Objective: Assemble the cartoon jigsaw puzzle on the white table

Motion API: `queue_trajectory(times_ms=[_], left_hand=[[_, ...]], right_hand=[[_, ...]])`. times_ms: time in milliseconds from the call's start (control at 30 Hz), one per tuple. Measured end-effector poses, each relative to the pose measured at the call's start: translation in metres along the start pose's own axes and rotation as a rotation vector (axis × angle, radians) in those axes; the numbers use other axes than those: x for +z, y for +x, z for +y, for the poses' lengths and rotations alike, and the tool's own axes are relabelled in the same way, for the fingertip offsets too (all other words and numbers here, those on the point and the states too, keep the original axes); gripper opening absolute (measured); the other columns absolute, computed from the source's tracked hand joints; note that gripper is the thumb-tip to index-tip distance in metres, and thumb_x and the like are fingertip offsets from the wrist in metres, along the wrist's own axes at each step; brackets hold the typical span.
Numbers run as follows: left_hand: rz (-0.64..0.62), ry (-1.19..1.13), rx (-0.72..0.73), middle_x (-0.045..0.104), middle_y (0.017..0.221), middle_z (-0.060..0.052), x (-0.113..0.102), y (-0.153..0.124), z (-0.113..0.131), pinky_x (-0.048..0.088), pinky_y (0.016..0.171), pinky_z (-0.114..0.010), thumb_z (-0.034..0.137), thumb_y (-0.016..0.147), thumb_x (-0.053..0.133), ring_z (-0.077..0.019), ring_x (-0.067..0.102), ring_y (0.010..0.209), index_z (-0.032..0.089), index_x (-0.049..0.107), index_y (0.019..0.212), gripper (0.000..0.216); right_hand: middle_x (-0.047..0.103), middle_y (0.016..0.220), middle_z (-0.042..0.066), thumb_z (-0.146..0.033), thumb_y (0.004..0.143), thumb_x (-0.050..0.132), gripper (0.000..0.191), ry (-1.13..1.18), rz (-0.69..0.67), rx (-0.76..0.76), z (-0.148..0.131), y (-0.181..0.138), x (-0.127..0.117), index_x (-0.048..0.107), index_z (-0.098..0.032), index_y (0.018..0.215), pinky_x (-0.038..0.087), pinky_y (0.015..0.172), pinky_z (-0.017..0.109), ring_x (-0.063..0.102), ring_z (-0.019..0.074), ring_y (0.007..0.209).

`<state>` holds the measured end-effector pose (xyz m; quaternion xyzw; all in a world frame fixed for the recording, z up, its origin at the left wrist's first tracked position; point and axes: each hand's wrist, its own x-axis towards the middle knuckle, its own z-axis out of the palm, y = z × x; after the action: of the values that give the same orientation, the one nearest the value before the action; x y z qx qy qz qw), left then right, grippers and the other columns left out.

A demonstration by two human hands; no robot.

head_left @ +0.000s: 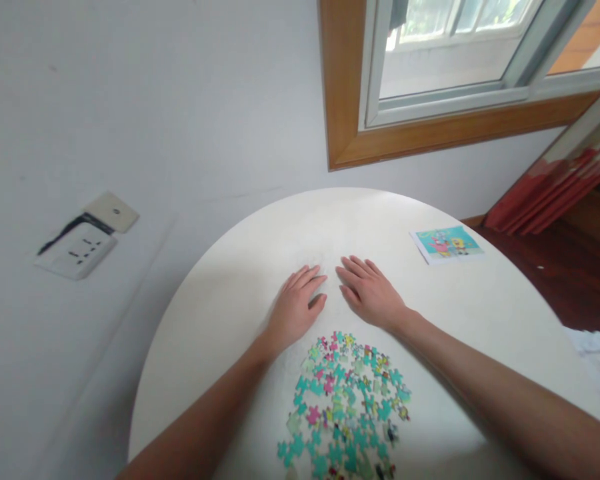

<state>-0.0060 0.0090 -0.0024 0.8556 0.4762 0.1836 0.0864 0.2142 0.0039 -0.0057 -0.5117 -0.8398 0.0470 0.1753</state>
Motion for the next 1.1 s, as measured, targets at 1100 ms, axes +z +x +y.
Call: queue_trajectory(times_ms=[1100], left_hand=[[-0.042, -0.179, 0.107, 0.059, 0.142, -0.006, -0.003, -0.002, -0.01, 0.037, 0.12, -0.05, 0.025, 0.091, 0.066, -0.0253, 0.048, 0.138, 0.026, 0.068, 0.122, 0.032]], right_hand=[[0.053, 0.15, 0.012, -0.029, 0.097, 0.047, 0.038, 0.089, 0.086, -0.018, 0.007, -0.001, 0.004, 0.062, -0.02, 0.131, 0.034, 0.118, 0.051, 0.044, 0.0284, 0.142]])
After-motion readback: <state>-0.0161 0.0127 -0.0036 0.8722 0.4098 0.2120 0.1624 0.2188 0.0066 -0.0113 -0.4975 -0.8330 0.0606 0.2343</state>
